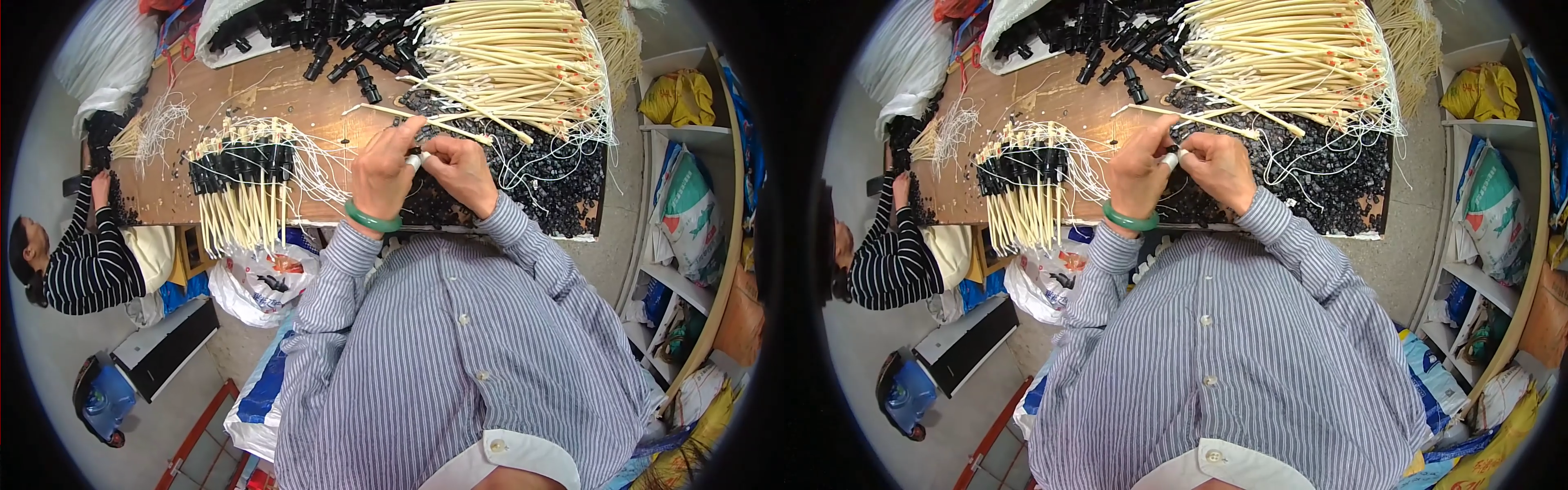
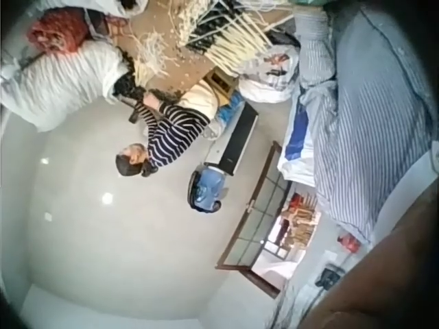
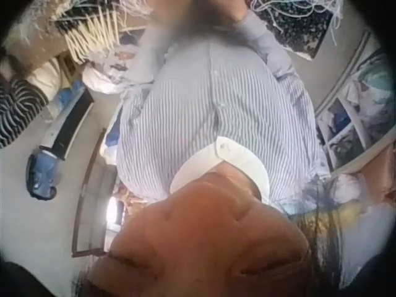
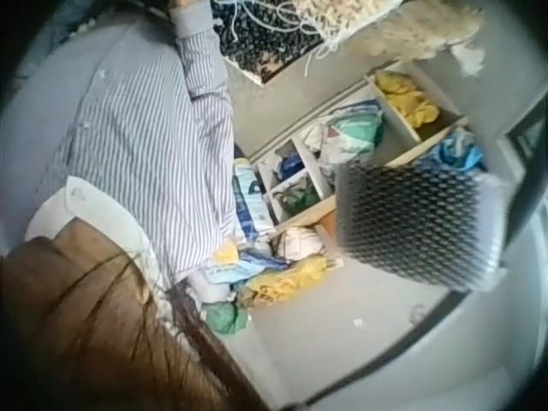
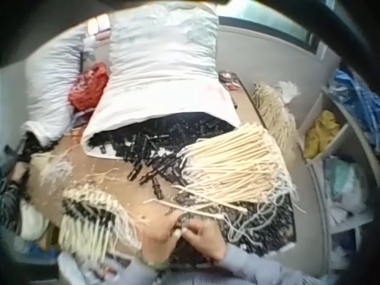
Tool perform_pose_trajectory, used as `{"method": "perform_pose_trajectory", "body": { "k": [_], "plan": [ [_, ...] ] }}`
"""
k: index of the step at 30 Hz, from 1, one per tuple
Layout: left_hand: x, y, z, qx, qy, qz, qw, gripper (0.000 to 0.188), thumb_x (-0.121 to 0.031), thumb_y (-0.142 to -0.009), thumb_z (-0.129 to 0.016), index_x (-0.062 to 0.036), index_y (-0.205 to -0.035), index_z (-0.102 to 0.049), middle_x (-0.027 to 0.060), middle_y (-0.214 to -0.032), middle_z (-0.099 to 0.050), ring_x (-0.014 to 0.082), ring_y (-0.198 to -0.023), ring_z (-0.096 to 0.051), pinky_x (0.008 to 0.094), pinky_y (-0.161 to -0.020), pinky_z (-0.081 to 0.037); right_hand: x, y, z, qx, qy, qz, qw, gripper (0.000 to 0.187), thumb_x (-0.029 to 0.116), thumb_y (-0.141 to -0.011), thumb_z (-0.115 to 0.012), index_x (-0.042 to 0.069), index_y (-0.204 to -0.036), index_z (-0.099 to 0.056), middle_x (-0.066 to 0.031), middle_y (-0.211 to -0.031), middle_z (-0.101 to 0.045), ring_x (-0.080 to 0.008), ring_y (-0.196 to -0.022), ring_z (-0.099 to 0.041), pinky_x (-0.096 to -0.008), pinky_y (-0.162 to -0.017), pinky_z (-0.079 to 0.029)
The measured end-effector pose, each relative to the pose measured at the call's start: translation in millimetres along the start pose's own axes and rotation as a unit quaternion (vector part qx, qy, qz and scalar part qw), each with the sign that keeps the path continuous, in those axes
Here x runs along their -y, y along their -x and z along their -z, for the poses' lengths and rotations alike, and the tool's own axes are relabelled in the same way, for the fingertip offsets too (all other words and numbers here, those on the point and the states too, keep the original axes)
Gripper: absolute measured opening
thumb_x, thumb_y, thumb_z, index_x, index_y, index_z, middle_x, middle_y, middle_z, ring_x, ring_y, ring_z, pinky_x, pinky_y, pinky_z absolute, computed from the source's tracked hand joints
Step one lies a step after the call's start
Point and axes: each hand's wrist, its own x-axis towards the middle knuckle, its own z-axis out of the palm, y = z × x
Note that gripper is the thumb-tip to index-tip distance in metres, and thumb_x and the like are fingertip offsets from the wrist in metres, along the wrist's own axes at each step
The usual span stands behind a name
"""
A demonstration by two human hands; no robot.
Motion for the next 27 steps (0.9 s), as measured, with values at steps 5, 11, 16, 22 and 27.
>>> {"method": "perform_pose_trajectory", "body": {
  "k": [5,11,16,22,27],
  "plan": [
    [5.2,5.8,5.1,-0.009,-0.057,-0.033,0.998,0.059,0.013,-0.065,-0.063,-0.0093,-0.119,-0.063,0.0005,-0.076,-0.061,0.0104,-0.064,-0.054,0.0193,-0.059,-0.046,5.8,2.6,-5.4,0.058,-0.248,-0.081,0.964,0.009,0.005,-0.084,-0.060,0.002,-0.081,-0.068,0.0033,-0.060,-0.055,-0.0059,-0.051,-0.039,-0.0193,-0.046,-0.029],
    [26.7,18.7,8.9,0.056,0.123,0.194,0.972,0.051,0.013,-0.065,-0.062,-0.0049,-0.114,-0.065,0.0020,-0.079,-0.063,0.0114,-0.068,-0.056,0.0192,-0.063,-0.047,8.7,9.0,-16.1,-0.008,-0.220,-0.076,0.972,0.009,0.010,-0.080,-0.063,0.003,-0.075,-0.068,0.0029,-0.056,-0.056,-0.0064,-0.047,-0.041,-0.0208,-0.044,-0.030],
    [28.7,21.4,12.0,0.101,0.197,0.243,0.945,0.044,0.007,-0.065,-0.063,-0.0075,-0.106,-0.067,0.0022,-0.080,-0.065,0.0148,-0.067,-0.060,0.0244,-0.060,-0.048,9.1,11.7,-7.9,0.019,0.022,-0.011,1.000,0.009,0.007,-0.081,-0.063,0.003,-0.084,-0.070,0.0040,-0.060,-0.058,-0.0045,-0.050,-0.041,-0.0189,-0.044,-0.029],
    [15.7,15.9,12.2,0.032,0.175,0.102,0.979,0.035,0.005,-0.066,-0.062,-0.0046,-0.099,-0.069,0.0043,-0.080,-0.068,0.0150,-0.062,-0.058,0.0242,-0.057,-0.047,18.7,3.9,7.4,0.062,-0.488,-0.187,0.850,0.013,0.006,-0.081,-0.063,0.007,-0.092,-0.070,0.0034,-0.062,-0.058,-0.0054,-0.046,-0.039,-0.0197,-0.042,-0.030],
    [30.5,18.9,17.6,0.139,0.096,0.100,0.981,0.033,0.003,-0.068,-0.062,-0.0034,-0.100,-0.069,0.0036,-0.080,-0.068,0.0132,-0.063,-0.058,0.0218,-0.057,-0.046,18.2,6.8,11.5,0.056,-0.202,0.009,0.978,0.017,0.006,-0.082,-0.064,0.010,-0.097,-0.070,0.0025,-0.061,-0.057,-0.0063,-0.044,-0.038,-0.0201,-0.042,-0.031]
  ]
}}
